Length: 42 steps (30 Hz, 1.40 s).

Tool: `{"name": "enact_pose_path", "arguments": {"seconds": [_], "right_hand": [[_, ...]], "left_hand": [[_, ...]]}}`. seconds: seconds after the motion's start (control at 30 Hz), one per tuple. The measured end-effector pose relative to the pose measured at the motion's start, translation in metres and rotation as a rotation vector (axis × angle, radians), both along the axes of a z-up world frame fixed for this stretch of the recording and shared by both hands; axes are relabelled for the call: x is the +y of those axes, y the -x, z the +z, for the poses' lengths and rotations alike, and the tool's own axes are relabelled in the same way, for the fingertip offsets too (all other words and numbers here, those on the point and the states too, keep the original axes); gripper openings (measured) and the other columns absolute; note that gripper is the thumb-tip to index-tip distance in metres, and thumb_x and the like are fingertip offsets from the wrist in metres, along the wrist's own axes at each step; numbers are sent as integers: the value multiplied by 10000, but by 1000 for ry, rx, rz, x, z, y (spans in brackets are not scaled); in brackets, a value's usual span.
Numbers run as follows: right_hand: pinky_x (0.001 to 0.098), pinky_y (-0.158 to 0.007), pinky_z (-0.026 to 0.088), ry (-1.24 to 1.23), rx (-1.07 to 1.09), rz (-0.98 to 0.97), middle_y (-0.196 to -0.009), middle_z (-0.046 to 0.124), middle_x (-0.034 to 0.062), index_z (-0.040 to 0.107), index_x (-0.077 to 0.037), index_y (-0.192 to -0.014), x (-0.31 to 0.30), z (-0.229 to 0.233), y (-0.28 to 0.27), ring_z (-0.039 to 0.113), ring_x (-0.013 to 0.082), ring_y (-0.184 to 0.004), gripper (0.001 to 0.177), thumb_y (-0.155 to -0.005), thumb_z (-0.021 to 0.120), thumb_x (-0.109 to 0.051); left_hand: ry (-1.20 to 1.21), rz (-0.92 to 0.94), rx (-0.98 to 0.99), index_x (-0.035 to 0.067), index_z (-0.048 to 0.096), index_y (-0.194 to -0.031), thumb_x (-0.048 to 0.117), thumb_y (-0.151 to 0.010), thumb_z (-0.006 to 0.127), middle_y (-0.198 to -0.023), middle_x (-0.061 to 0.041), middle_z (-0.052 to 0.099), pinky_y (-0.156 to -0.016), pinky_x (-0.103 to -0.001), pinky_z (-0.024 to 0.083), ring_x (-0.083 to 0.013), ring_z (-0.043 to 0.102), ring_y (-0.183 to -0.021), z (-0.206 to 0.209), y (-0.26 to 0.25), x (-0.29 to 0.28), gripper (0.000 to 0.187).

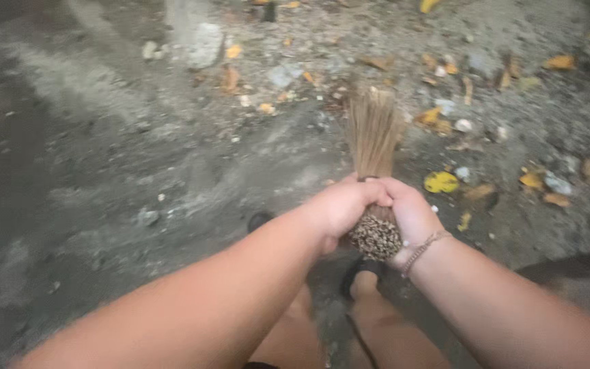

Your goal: The person sweeps dirt, debris, and fallen leaves along the ground using a handheld broom.

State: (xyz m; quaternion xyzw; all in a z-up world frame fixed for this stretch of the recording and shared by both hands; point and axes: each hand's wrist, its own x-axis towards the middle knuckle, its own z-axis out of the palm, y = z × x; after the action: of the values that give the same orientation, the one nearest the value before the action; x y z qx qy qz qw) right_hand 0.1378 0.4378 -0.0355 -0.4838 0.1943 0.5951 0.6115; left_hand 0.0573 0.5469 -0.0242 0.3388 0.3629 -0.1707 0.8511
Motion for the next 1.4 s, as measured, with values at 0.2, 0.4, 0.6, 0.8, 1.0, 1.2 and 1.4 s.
{"name": "enact_pose_path", "arguments": {"seconds": [0.2,0.4,0.6,0.8,1.0,1.2,1.4], "right_hand": [[448,-719,625,21,-2,-100,-920,736,129,652,-34,-1104,-29,16,-20,735,266,-790,304,-937,544,-263],[429,-664,602,80,88,184,-921,733,144,679,-43,-1091,-43,33,-23,717,283,-747,368,-895,614,-349],[441,-710,621,-18,430,570,-931,739,171,702,-18,-1110,-11,-16,0,730,290,-766,353,-908,662,-306],[531,-721,639,-29,368,462,-891,741,176,673,-4,-1028,-25,-60,-23,746,320,-763,277,-878,630,-233],[536,-665,618,-132,131,3,-884,717,141,682,-54,-1025,-76,-60,-90,726,315,-727,255,-956,589,-282],[482,-531,582,59,-81,-58,-781,702,119,676,-85,-989,-55,-22,-52,688,302,-622,251,-885,570,-288],[403,-615,587,-63,30,265,-839,702,130,685,0,-1002,-5,-14,18,705,257,-711,190,-893,684,-155]], "left_hand": [[-73,55,-50,122,429,-1396,134,-737,664,-1096,-106,678,-805,-395,585,-230,690,-953,10,-23,-33,700],[-136,252,-48,154,257,-1495,124,-791,628,-1240,-123,634,-922,-342,528,-221,638,-1113,26,6,-68,796],[-182,519,327,209,325,-1500,169,-838,629,-1247,-163,630,-871,-465,583,-316,678,-1119,42,36,-72,729],[4,401,322,73,709,-1132,266,-838,655,-945,-92,737,-712,-435,595,-266,718,-837,-7,1,-62,356],[-75,39,-112,36,667,-1059,196,-804,650,-877,-92,683,-633,-396,558,-231,670,-724,-66,-89,-80,302],[-282,32,-236,71,529,-1373,170,-814,609,-1116,-80,670,-884,-317,513,-188,638,-1032,-30,-46,-58,573],[-253,301,27,176,251,-1581,196,-846,632,-1380,-120,604,-1012,-358,491,-233,603,-1270,26,54,-44,828]]}}
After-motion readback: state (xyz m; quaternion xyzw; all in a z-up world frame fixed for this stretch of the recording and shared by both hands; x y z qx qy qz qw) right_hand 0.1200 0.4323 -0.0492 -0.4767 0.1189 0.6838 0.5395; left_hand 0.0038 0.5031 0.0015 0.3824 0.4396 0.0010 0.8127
